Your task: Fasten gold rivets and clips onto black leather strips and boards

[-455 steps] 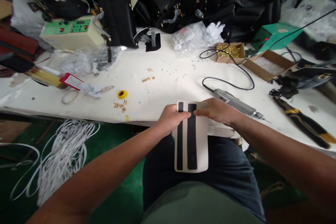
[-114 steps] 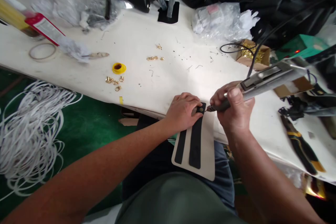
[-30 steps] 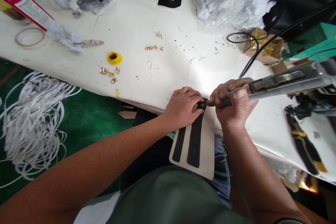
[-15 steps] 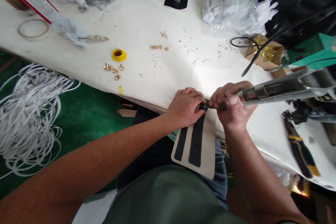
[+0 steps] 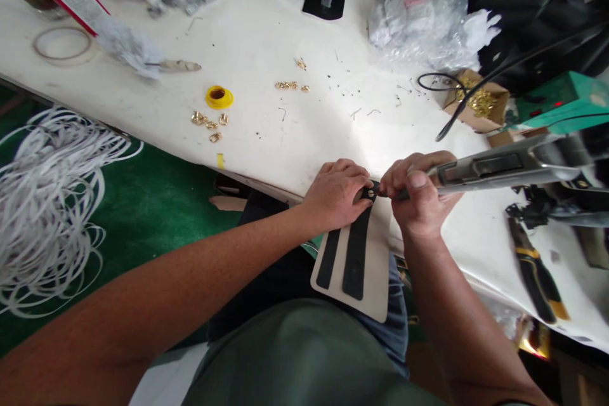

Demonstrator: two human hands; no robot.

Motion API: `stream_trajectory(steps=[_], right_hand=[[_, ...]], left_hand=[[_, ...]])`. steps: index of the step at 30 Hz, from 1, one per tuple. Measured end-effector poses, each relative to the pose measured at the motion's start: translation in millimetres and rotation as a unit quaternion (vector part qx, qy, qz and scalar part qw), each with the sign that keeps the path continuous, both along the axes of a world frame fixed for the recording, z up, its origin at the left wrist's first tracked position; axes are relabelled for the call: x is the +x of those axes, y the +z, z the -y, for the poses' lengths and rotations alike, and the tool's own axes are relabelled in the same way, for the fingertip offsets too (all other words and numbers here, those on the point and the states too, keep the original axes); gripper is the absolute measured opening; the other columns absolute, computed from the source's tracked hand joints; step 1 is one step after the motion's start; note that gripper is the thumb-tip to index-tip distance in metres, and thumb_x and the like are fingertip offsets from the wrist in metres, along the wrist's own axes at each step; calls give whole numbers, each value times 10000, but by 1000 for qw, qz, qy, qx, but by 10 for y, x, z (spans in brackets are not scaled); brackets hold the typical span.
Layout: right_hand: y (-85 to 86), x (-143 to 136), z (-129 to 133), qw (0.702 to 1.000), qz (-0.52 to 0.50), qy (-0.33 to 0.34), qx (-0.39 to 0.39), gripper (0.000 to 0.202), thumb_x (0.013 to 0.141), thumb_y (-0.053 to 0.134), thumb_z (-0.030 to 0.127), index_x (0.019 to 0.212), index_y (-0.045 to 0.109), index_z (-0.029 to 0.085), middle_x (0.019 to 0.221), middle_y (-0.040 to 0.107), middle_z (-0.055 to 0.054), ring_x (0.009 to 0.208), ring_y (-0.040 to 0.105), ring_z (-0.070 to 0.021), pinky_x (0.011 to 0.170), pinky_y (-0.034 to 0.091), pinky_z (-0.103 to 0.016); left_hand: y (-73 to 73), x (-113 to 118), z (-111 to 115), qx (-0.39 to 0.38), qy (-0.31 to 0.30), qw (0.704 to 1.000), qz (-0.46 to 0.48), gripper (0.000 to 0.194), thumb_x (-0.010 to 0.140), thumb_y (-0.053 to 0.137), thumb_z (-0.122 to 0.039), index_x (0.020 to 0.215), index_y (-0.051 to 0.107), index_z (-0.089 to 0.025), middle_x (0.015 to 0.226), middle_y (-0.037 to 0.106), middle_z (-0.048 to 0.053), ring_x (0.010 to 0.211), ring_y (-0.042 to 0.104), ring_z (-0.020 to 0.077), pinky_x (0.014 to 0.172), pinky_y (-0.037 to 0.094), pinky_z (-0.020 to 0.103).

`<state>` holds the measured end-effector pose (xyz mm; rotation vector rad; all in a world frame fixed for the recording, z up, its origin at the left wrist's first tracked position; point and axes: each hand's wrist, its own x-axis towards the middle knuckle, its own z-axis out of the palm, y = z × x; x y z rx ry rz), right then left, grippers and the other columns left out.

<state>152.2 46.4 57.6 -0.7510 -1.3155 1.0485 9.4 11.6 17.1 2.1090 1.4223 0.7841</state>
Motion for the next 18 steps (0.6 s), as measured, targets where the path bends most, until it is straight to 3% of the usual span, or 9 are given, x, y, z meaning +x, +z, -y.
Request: stream_trajectory(steps=[7, 18], right_hand=[[-24, -20, -12, 999, 10, -7, -32, 376, 744, 847, 467, 695, 546, 246, 533, 521, 69, 411, 493, -120, 398, 405, -280], [-26, -90, -30, 1000, 13, 2, -8, 278, 833, 753, 329, 669, 538, 264, 503, 502, 74, 372, 446, -121, 366, 377, -295]], left_hand=[[8, 3, -2, -5, 2, 1000, 0, 176, 867, 681, -269, 1040, 709, -260, 1259, 710, 13, 1264, 527, 270, 1035, 402, 466], [-13, -2, 2, -6, -3, 1000, 1, 182, 863, 679, -269, 1043, 707, -262, 1267, 702, 11, 1279, 518, 264, 1055, 393, 466]])
